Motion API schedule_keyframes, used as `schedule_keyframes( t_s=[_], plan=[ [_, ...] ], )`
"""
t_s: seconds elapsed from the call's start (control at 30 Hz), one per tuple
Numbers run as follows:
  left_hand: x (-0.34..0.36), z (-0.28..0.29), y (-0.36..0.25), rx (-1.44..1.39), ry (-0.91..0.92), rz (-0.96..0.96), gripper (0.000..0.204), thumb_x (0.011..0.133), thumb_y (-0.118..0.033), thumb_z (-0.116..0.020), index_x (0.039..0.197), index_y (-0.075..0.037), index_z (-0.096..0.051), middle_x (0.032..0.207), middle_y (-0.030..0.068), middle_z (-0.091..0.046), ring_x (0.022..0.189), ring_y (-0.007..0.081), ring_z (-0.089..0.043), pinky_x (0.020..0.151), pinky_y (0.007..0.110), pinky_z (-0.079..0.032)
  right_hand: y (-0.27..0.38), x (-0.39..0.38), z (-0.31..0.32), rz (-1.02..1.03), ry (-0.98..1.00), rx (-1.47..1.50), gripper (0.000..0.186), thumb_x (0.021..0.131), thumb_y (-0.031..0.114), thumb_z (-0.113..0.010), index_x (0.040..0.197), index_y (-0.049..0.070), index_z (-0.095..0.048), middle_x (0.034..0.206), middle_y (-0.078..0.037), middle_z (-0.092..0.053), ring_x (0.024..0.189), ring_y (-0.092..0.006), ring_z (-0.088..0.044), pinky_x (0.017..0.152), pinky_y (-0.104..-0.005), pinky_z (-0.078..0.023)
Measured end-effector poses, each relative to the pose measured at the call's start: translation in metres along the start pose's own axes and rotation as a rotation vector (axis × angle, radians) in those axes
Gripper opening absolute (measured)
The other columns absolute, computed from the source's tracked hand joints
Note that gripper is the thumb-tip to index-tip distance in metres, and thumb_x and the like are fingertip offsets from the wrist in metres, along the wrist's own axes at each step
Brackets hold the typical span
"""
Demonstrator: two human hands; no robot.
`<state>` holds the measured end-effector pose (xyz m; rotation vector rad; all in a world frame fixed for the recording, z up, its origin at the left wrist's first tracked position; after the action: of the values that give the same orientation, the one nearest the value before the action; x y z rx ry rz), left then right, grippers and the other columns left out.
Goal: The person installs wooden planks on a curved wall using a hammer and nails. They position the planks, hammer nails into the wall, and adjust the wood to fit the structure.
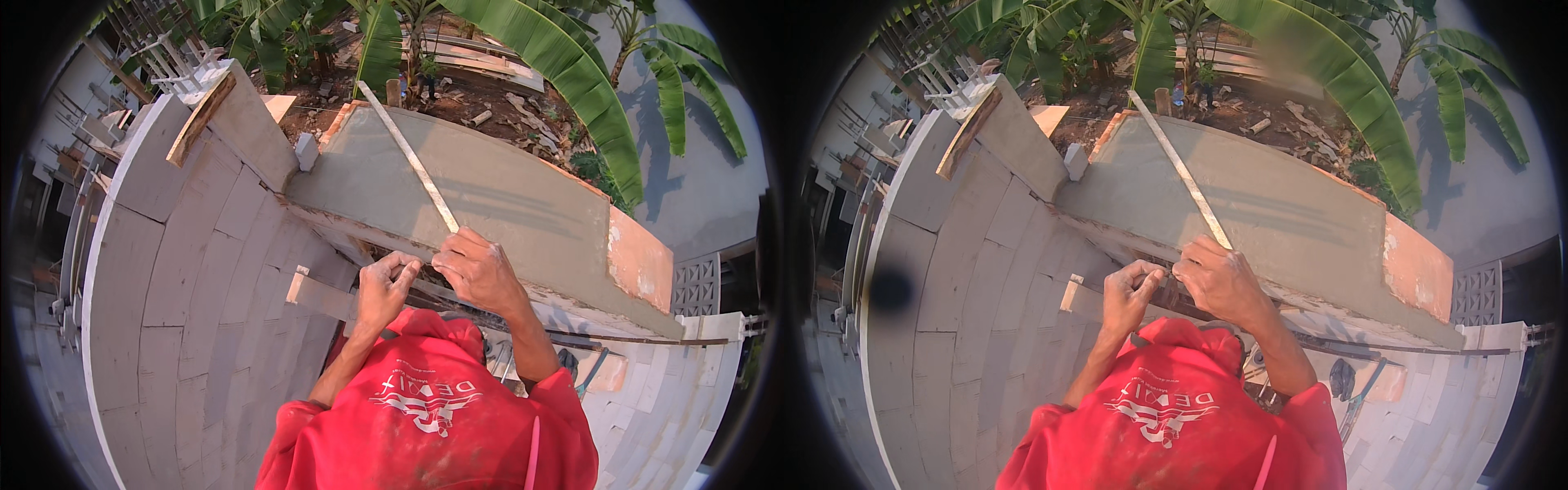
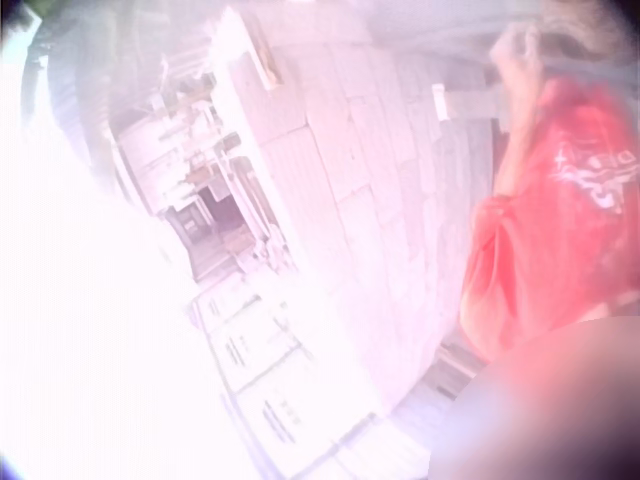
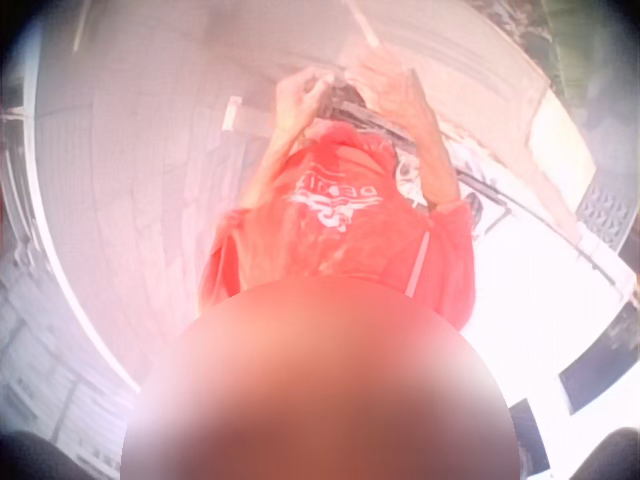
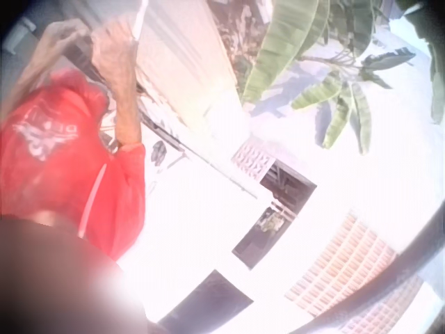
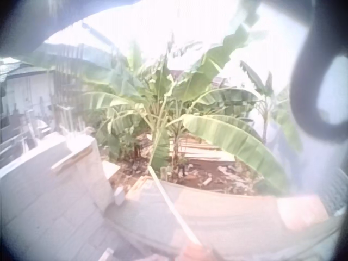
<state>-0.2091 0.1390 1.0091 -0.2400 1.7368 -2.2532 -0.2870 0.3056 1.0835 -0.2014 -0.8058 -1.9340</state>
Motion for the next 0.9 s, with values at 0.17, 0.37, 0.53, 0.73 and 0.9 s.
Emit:
schedule_keyframes(
  t_s=[0.17, 0.37, 0.53, 0.73, 0.9],
  plan=[
    [0.004, -0.001, 0.011, -0.357, -0.034, 0.042, 0.017, 0.1, -0.016, -0.068, 0.091, -0.002, -0.065, 0.061, -0.0082, -0.05, 0.056, 0.0017, -0.037, 0.049, 0.024, -0.03, -0.002, -0.005, -0.015, -0.039, -0.154, 0.051, 0.014, 0.076, 0.001, -0.078, 0.086, 0.003, -0.069, 0.082, -0.008, -0.063, 0.077, -0.0266, -0.062, 0.064, -0.0359, -0.051],
    [0.006, 0.001, 0.012, -0.566, 0.019, 0.066, 0.015, 0.102, -0.016, -0.066, 0.093, -0.003, -0.064, 0.062, -0.0099, -0.047, 0.055, 0.0002, -0.036, 0.049, 0.022, -0.027, -0.016, -0.019, -0.038, -0.332, -0.263, 0.44, 0.008, 0.084, -0.001, -0.075, 0.087, 0.0, -0.069, 0.082, -0.008, -0.065, 0.074, -0.0162, -0.063, 0.063, -0.0295, -0.05],
    [0.007, 0.003, 0.014, -0.549, 0.031, 0.064, 0.014, 0.101, -0.015, -0.066, 0.095, -0.002, -0.066, 0.063, -0.0091, -0.049, 0.056, 0.0005, -0.037, 0.05, 0.022, -0.028, -0.025, -0.022, -0.05, -0.431, -0.27, 0.643, 0.005, 0.088, 0.0, -0.073, 0.093, -0.002, -0.07, 0.089, -0.007, -0.066, 0.08, -0.0126, -0.064, 0.07, -0.0258, -0.054],
    [0.006, 0.003, 0.007, -0.223, -0.134, -0.111, 0.016, 0.1, -0.012, -0.068, 0.092, 0.001, -0.066, 0.064, -0.0035, -0.057, 0.059, 0.0008, -0.043, 0.051, 0.023, -0.032, -0.021, -0.026, -0.061, -0.49, -0.317, 0.711, 0.011, 0.091, 0.0, -0.07, 0.101, -0.004, -0.072, 0.101, -0.009, -0.068, 0.084, -0.0122, -0.066, 0.073, -0.0254, -0.055],
    [-0.002, 0.0, -0.004, -0.117, -0.267, -0.181, 0.014, 0.098, -0.008, -0.069, 0.091, 0.002, -0.065, 0.064, -0.0009, -0.059, 0.061, 0.0012, -0.045, 0.052, 0.023, -0.037, -0.008, -0.028, -0.066, -0.417, -0.48, 0.492, 0.012, 0.087, -0.001, -0.073, 0.1, -0.001, -0.074, 0.094, -0.012, -0.071, 0.084, -0.0201, -0.07, 0.072, -0.0305, -0.056]
  ],
)
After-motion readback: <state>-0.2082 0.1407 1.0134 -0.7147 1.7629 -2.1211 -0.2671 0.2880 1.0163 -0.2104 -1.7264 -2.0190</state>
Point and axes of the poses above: each hand's wrist, its own x-axis towards the middle knuckle, its own z-axis out of the back of the hand, y = z × x, the point moved 3 cm from there along x, towards the middle knuckle
